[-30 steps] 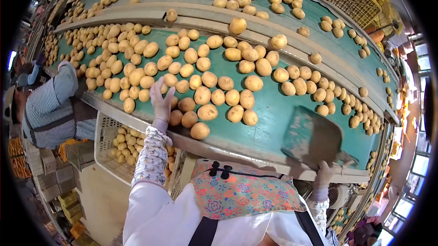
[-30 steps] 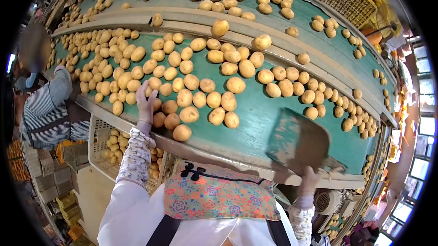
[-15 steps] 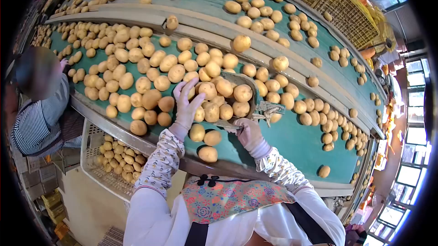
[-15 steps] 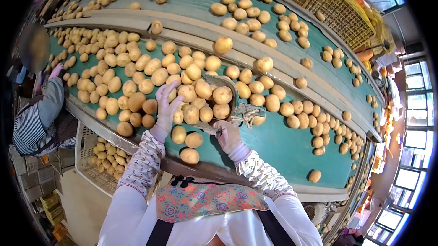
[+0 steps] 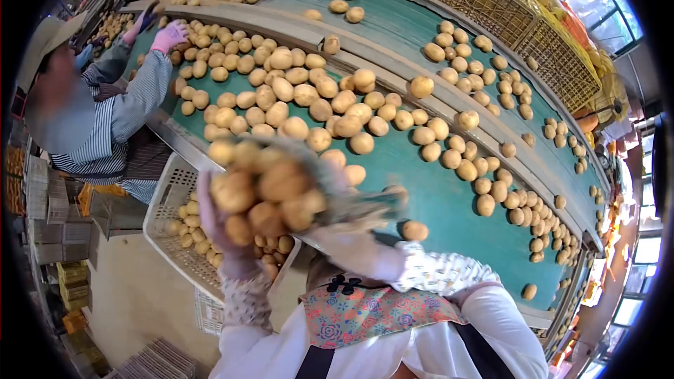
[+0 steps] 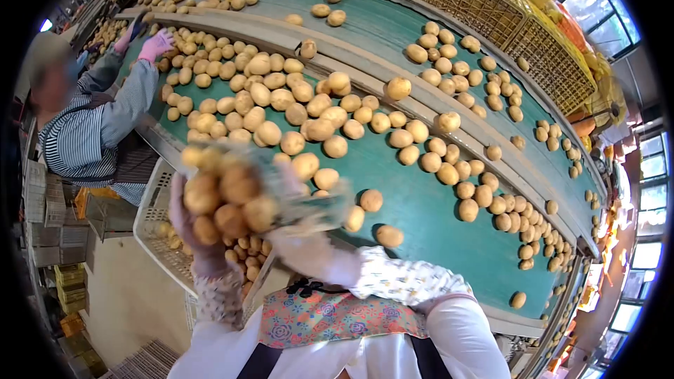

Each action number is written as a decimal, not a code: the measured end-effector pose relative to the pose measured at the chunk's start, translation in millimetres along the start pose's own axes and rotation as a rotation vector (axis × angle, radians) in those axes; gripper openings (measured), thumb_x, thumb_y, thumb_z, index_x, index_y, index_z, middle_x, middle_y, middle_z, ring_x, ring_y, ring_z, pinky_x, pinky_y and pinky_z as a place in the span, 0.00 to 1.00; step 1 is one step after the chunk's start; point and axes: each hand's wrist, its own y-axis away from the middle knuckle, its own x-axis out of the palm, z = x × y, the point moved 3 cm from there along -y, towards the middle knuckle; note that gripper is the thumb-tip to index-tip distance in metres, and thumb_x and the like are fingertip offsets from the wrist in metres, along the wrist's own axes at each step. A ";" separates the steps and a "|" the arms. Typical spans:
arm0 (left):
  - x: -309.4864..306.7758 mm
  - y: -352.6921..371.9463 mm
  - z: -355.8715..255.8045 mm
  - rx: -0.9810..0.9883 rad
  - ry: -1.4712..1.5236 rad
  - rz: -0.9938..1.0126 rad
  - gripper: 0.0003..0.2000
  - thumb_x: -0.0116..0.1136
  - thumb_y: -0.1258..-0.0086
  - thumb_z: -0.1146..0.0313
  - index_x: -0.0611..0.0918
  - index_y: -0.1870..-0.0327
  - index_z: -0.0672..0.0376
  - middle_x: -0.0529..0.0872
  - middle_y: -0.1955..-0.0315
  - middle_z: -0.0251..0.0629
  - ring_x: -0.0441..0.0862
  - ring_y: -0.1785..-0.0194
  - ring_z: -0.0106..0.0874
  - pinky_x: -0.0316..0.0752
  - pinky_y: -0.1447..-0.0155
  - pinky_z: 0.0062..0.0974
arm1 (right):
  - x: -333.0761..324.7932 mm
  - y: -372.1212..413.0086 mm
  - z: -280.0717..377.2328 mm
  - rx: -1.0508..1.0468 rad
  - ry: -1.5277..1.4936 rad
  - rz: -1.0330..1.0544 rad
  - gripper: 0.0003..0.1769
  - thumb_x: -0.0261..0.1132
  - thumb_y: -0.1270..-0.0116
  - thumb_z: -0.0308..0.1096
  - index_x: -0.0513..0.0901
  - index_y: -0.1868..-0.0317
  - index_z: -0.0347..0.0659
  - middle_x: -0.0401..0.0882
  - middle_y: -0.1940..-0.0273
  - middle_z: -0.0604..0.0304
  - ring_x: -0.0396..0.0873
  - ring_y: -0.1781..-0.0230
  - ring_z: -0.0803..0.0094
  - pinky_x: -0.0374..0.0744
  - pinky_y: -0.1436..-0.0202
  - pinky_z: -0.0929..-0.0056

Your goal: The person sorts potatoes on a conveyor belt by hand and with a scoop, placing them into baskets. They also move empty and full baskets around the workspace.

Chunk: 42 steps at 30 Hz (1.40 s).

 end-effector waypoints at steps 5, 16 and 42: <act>-152.5 15.6 67.6 -0.126 -0.356 -0.464 0.24 0.43 0.22 0.63 0.64 0.32 0.68 0.72 0.37 0.52 0.73 0.35 0.45 0.71 0.32 0.41 | 95.1 -70.6 15.2 -0.392 0.108 -0.171 0.26 0.61 0.32 0.31 0.69 0.35 0.36 0.66 0.38 0.49 0.66 0.35 0.53 0.67 0.33 0.60; -23.2 -99.7 140.6 -0.042 -0.778 0.476 0.31 0.54 0.26 0.51 0.66 0.30 0.64 0.68 0.36 0.57 0.66 0.33 0.53 0.60 0.30 0.42 | -170.4 200.6 -74.1 0.404 1.522 -0.581 0.11 0.53 0.29 0.27 0.80 0.54 0.31 0.82 0.63 0.51 0.79 0.66 0.58 0.77 0.60 0.58; 96.6 -183.2 202.4 -0.083 -0.275 0.469 0.38 0.73 0.42 0.59 0.68 0.29 0.47 0.53 0.32 0.60 0.55 0.30 0.55 0.56 0.28 0.47 | -29.1 -131.0 -124.3 -0.072 0.629 -0.449 0.09 0.63 0.47 0.19 0.78 0.65 0.40 0.80 0.70 0.55 0.81 0.69 0.57 0.78 0.64 0.65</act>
